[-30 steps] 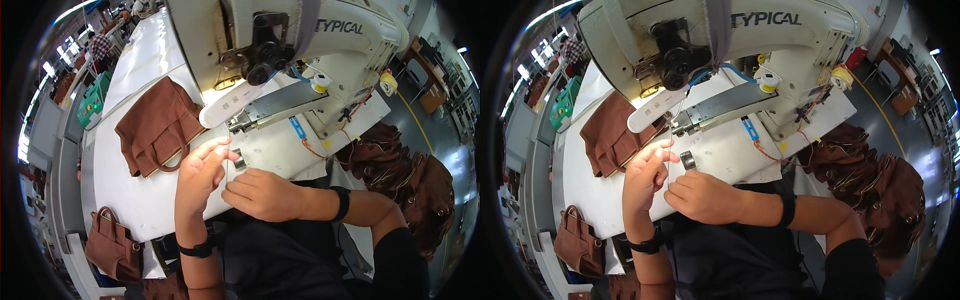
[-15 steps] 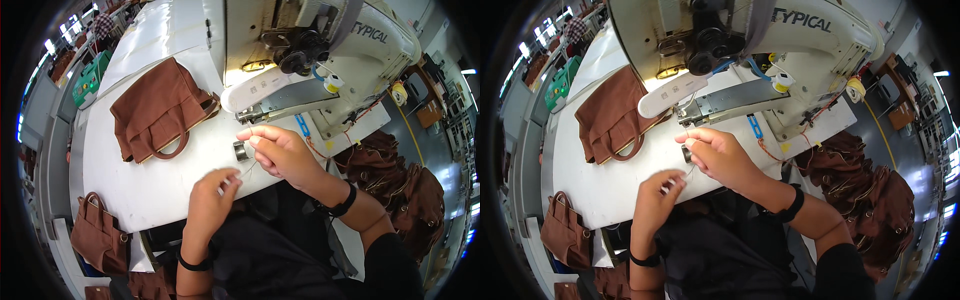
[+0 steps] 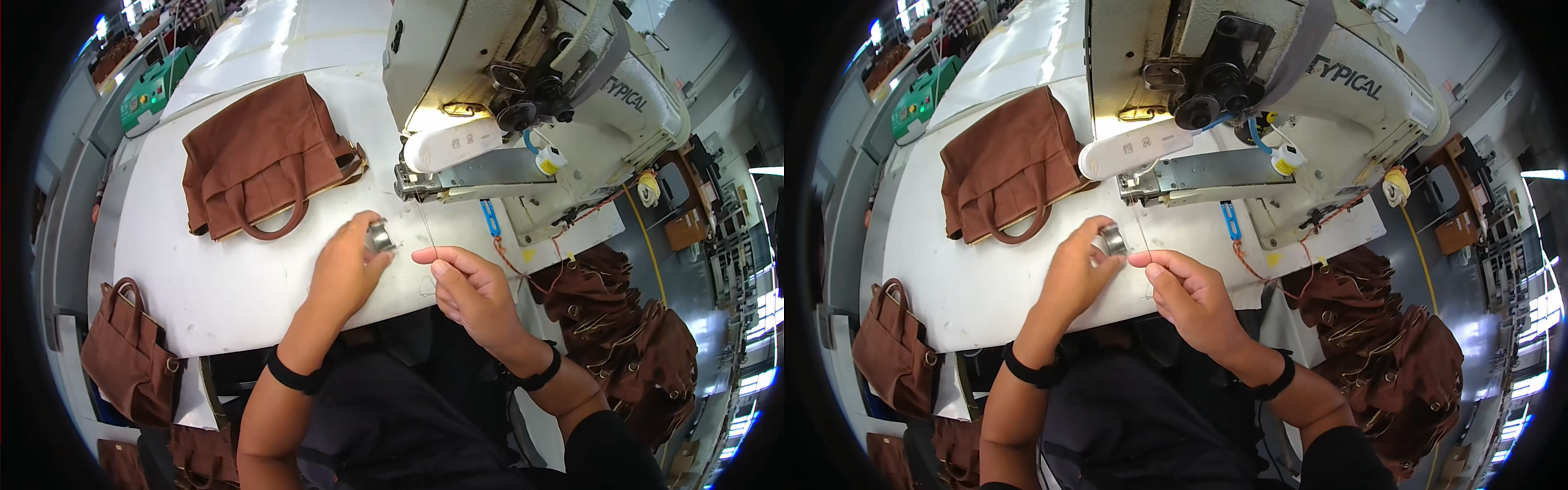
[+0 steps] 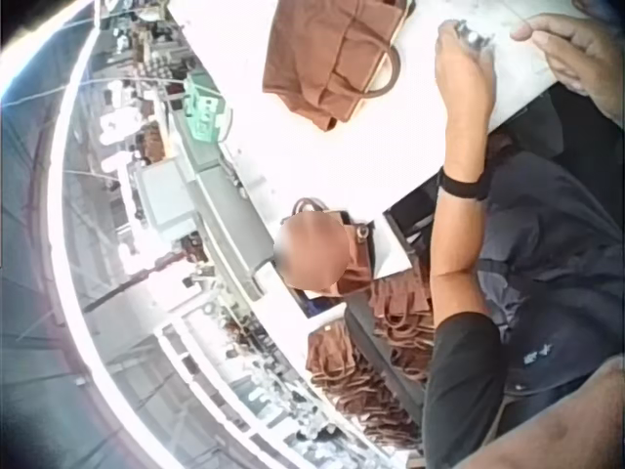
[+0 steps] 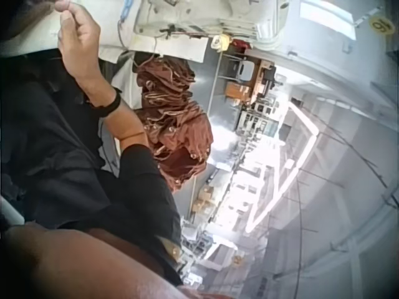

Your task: The person sews a zipper onto a brown bag using an industrial sewing machine, then trims excess thread with scissors. They handle a small metal component and a spool of thread, placing them on the table before resuming sewing.

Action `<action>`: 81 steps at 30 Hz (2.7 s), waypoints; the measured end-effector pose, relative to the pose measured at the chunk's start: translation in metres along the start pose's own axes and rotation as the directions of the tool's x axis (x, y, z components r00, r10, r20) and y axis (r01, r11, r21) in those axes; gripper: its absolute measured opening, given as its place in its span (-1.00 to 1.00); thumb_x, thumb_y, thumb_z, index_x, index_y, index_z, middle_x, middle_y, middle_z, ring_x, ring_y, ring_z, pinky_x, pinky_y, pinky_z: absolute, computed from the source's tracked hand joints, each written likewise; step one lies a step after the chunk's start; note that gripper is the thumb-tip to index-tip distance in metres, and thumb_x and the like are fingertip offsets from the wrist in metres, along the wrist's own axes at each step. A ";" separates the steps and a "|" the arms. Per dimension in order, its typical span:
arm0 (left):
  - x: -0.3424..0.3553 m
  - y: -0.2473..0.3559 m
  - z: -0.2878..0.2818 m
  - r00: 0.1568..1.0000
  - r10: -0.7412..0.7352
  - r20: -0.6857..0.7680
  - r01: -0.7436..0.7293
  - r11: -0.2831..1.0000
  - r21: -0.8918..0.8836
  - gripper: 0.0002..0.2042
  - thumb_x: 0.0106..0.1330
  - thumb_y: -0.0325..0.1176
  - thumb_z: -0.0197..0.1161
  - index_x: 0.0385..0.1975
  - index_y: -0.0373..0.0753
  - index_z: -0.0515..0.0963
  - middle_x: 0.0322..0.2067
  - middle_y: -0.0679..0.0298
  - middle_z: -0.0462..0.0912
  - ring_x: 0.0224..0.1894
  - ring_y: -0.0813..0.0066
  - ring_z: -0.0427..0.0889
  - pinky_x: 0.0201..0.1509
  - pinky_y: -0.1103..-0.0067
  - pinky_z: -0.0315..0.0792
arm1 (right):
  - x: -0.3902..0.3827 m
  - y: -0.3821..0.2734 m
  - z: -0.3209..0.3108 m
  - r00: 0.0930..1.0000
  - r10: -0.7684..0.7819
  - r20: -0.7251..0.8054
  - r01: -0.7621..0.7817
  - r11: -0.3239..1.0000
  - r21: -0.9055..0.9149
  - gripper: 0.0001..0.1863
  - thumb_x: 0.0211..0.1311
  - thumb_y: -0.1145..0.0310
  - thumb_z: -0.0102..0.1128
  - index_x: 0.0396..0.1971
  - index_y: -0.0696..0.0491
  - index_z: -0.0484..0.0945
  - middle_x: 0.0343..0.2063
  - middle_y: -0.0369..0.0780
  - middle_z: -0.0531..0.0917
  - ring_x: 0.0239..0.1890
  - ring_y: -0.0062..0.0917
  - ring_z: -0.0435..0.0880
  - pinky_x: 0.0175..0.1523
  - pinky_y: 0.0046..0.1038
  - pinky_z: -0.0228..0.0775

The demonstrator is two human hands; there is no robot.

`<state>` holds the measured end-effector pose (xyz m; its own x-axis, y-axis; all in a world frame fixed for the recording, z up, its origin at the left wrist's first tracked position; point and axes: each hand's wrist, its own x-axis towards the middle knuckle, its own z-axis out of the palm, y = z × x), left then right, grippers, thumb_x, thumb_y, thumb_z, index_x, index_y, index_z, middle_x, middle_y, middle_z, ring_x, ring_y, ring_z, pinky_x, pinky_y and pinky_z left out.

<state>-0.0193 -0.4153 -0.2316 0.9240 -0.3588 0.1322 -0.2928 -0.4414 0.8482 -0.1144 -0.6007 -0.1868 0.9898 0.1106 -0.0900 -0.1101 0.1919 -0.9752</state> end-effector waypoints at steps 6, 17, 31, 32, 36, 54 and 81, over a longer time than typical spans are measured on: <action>0.017 0.022 -0.032 0.997 -0.045 0.063 0.073 0.821 -0.566 -0.41 0.25 -0.48 0.41 0.30 -0.41 0.40 0.09 0.17 0.56 -0.04 0.47 0.62 0.03 0.51 0.54 | -0.002 -0.004 -0.001 1.000 -0.006 -0.019 0.005 0.999 -0.050 -0.66 0.59 0.34 -0.01 0.15 0.24 0.52 -0.63 -0.52 0.26 -0.63 -0.86 0.13 -0.52 -0.67 0.01; 0.032 0.029 -0.026 0.999 0.016 0.047 0.017 0.779 -0.627 -0.34 0.25 -0.47 0.44 0.34 -0.48 0.35 0.14 0.05 0.58 -0.06 0.50 0.62 -0.01 0.55 0.55 | -0.002 -0.007 0.003 0.999 -0.003 -0.035 0.001 0.998 -0.060 -0.67 0.59 0.34 -0.01 0.12 0.26 0.53 -0.65 -0.50 0.27 -0.64 -0.85 0.14 -0.53 -0.68 0.04; 0.035 0.025 -0.032 0.998 0.009 0.068 0.032 0.818 -0.574 -0.42 0.24 -0.44 0.47 0.26 -0.41 0.47 -0.18 0.19 0.72 -0.17 0.58 0.67 -0.10 0.61 0.55 | -0.003 -0.006 -0.004 1.000 -0.005 -0.028 0.003 0.998 -0.067 -0.66 0.60 0.32 -0.02 0.14 0.24 0.53 -0.63 -0.51 0.27 -0.62 -0.85 0.14 -0.51 -0.67 0.02; 0.035 0.026 -0.033 0.996 -0.009 0.092 0.060 0.819 -0.571 -0.42 0.23 -0.45 0.46 0.25 -0.44 0.47 -0.14 0.22 0.70 -0.17 0.61 0.65 -0.09 0.62 0.53 | -0.003 -0.007 -0.005 1.000 -0.006 -0.025 0.004 0.998 -0.062 -0.66 0.60 0.32 -0.02 0.14 0.24 0.53 -0.62 -0.51 0.27 -0.62 -0.85 0.14 -0.51 -0.67 0.02; 0.037 0.025 -0.033 0.995 -0.004 0.102 0.061 0.821 -0.568 -0.46 0.23 -0.49 0.45 0.22 -0.47 0.49 -0.06 0.25 0.67 -0.16 0.64 0.62 -0.06 0.63 0.53 | -0.004 -0.007 -0.007 1.000 -0.007 -0.016 0.006 0.998 -0.060 -0.66 0.61 0.31 -0.02 0.14 0.23 0.53 -0.62 -0.50 0.27 -0.61 -0.85 0.14 -0.50 -0.67 0.01; 0.052 0.031 -0.021 1.000 0.011 0.029 -0.004 0.971 -0.239 -0.33 0.17 -0.40 0.53 0.26 -0.55 0.43 -0.46 0.34 0.67 -0.39 0.74 0.55 -0.30 0.73 0.43 | 0.005 0.004 -0.005 1.000 -0.021 0.019 0.022 0.998 -0.061 -0.68 0.59 0.35 -0.03 0.12 0.25 0.53 -0.60 -0.50 0.33 -0.62 -0.87 0.18 -0.51 -0.70 0.03; 0.062 -0.019 -0.060 0.881 0.390 -0.267 -0.104 0.711 0.695 -0.39 0.12 -0.36 0.50 0.22 -0.20 0.46 0.30 0.03 0.38 0.33 -0.06 0.33 0.35 0.15 0.32 | 0.019 0.083 -0.034 0.792 -0.573 -0.213 0.359 0.718 -0.596 -0.75 0.35 0.59 0.10 -0.02 0.14 0.62 -0.08 -0.15 0.62 -0.40 -0.56 0.56 -0.25 -0.56 0.44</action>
<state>0.0584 -0.3800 -0.2083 0.7659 -0.2690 0.5839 -0.4754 -0.8484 0.2327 -0.1019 -0.6164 -0.2760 0.8658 -0.2301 0.4443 0.3306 -0.4036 -0.8531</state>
